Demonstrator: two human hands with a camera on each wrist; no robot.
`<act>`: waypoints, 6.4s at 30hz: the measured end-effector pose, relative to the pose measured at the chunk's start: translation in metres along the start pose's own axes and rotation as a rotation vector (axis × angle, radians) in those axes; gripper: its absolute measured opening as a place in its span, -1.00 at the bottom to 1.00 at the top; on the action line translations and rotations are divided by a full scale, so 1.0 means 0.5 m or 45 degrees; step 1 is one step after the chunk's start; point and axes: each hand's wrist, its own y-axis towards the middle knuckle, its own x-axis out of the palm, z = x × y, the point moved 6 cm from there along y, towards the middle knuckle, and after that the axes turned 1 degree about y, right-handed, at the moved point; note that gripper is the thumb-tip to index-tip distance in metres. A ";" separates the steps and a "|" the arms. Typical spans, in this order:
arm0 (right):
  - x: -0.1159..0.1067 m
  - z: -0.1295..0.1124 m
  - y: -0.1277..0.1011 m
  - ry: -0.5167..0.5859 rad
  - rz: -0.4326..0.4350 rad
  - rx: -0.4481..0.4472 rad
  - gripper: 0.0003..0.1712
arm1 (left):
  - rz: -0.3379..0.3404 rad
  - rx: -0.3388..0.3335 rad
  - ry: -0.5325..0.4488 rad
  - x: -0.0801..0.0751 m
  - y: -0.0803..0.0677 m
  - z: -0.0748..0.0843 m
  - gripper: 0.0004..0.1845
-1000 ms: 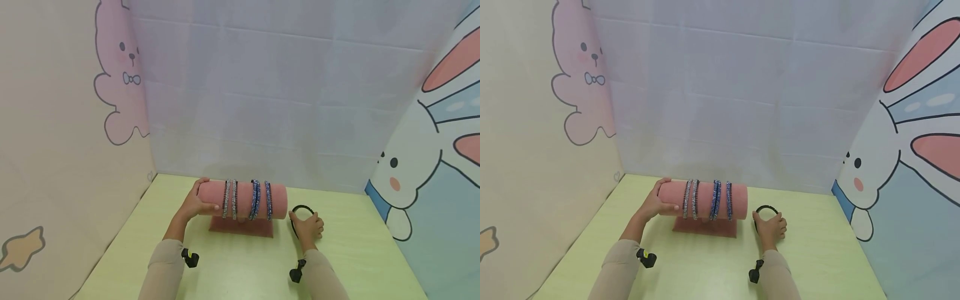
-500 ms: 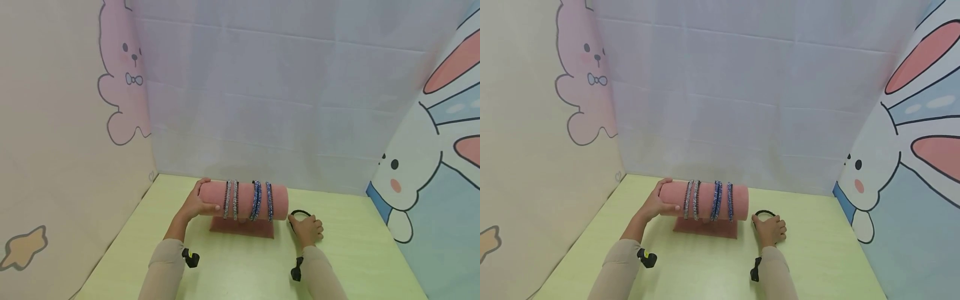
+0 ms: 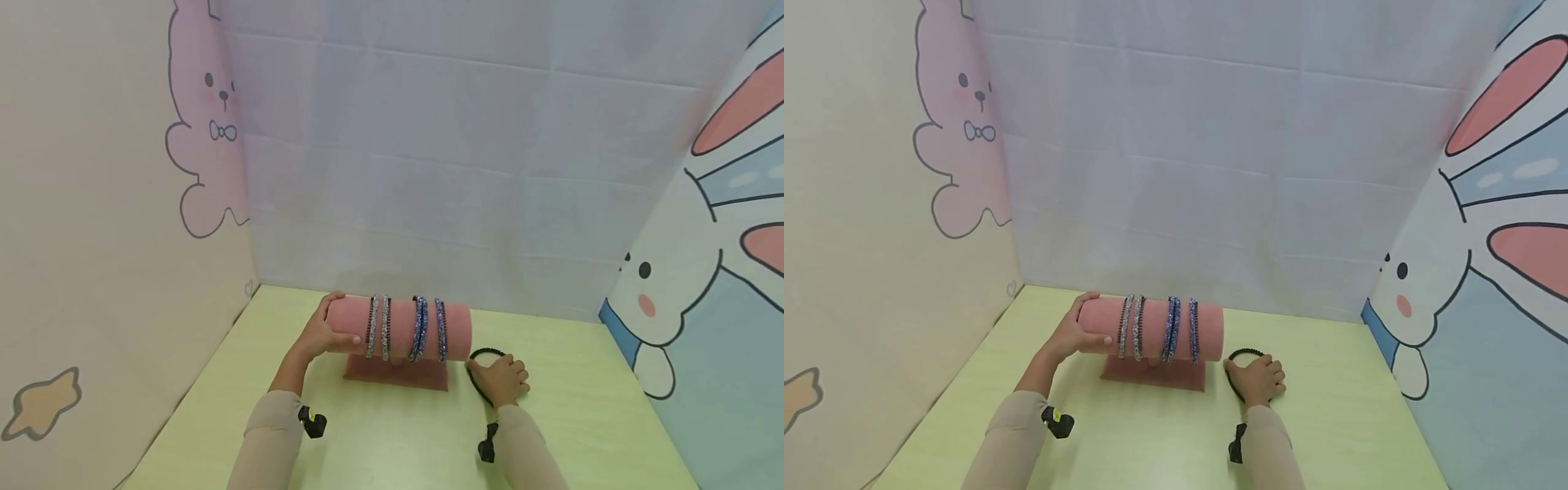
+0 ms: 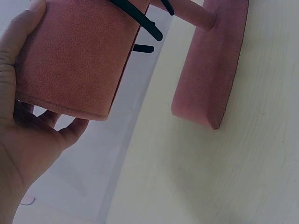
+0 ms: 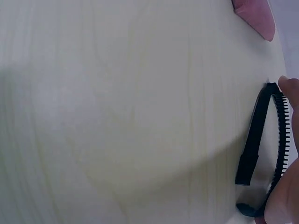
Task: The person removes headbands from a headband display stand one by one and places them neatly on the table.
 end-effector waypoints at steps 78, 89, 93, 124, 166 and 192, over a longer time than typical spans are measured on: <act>-0.197 -0.127 -0.171 0.909 -0.230 -0.617 -0.09 | 0.012 0.002 -0.039 0.002 0.003 -0.004 0.06; -0.238 -0.168 -0.157 0.904 -0.272 -0.761 -0.08 | 0.011 -0.001 -0.048 -0.001 0.003 -0.003 0.07; -0.245 -0.178 -0.152 0.873 -0.304 -0.814 -0.07 | 0.011 0.006 -0.054 0.000 0.003 -0.005 0.06; -0.239 -0.275 -0.115 0.649 -0.461 -1.079 0.00 | 0.025 0.010 -0.049 0.003 0.004 -0.006 0.09; -0.176 -0.338 -0.040 0.053 -0.577 -1.148 0.30 | 0.014 0.010 -0.048 0.005 0.010 -0.007 0.07; -0.172 -0.322 -0.049 -0.048 -0.454 -1.133 0.32 | 0.003 0.021 -0.067 0.010 0.008 -0.008 0.10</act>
